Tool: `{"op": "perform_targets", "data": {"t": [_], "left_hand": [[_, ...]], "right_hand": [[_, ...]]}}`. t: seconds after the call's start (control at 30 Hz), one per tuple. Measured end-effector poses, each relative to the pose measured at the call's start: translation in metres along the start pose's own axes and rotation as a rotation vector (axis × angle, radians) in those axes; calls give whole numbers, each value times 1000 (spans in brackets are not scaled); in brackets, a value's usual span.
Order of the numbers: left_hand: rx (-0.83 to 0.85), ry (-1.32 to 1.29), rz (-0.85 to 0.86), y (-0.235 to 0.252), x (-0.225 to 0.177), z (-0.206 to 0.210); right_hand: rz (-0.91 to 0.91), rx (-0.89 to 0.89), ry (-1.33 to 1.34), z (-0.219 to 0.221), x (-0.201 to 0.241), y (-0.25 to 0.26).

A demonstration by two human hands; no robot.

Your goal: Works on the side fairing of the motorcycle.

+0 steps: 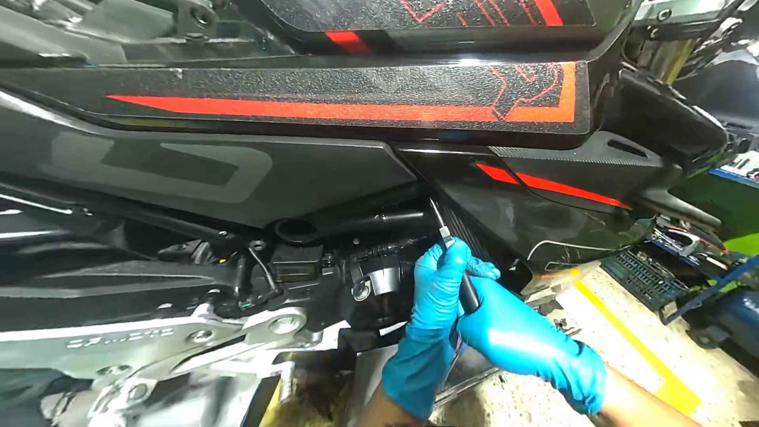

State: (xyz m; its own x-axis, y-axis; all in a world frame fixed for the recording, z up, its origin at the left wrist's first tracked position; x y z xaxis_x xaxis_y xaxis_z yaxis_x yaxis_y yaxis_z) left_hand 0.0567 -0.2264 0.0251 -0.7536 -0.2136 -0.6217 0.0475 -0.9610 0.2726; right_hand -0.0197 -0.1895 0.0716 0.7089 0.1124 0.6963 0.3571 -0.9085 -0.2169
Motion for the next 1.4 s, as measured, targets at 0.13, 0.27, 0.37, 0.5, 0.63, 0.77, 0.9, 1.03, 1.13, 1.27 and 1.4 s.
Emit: {"op": "perform_targets", "data": {"t": [0.13, 0.27, 0.37, 0.5, 0.63, 0.77, 0.9, 1.03, 1.13, 1.27, 1.4], "left_hand": [[-131, 585, -174, -8, -44, -6], [-70, 783, -96, -2, -50, -19], [88, 240, 37, 5, -12, -21], [178, -101, 50, 2, 13, -7], [-173, 351, -64, -13, -22, 0], [-220, 526, 17, -9, -25, -10], [-58, -106, 81, -2, 20, -2], [-72, -212, 40, -16, 23, 18], [-288, 67, 53, -16, 8, 27], [-131, 478, -101, -14, -15, 7], [-1, 635, -150, -12, -28, 1]], "right_hand": [[-389, 208, 931, 38, -12, 13], [-482, 112, 1008, 56, -17, 26], [-239, -88, 306, 27, -16, 20], [71, -131, -235, 9, 2, 2], [-313, 84, 581, 19, -19, 8], [-419, 161, 764, 31, -30, 22], [-93, -30, -103, -4, -9, 5], [-26, 22, -293, -22, 6, -10], [-200, 256, 115, -30, -17, 0], [-218, 270, 271, -11, -24, 13], [-133, 305, 240, -20, -11, 12]]}}
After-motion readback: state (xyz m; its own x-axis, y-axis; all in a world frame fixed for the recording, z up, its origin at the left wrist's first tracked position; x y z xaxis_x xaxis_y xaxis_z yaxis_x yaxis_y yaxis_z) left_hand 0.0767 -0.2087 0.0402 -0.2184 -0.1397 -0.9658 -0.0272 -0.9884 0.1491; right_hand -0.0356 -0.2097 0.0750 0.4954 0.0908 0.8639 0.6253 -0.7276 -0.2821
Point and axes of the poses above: each hand's wrist, its own y-axis towards the middle knuckle, its own z-axis out of the palm, x = y × z, the point moved 6 cm from there along y, towards the middle knuckle, and after that the axes turned 2 degrees about -y, right-handed, at the moved point
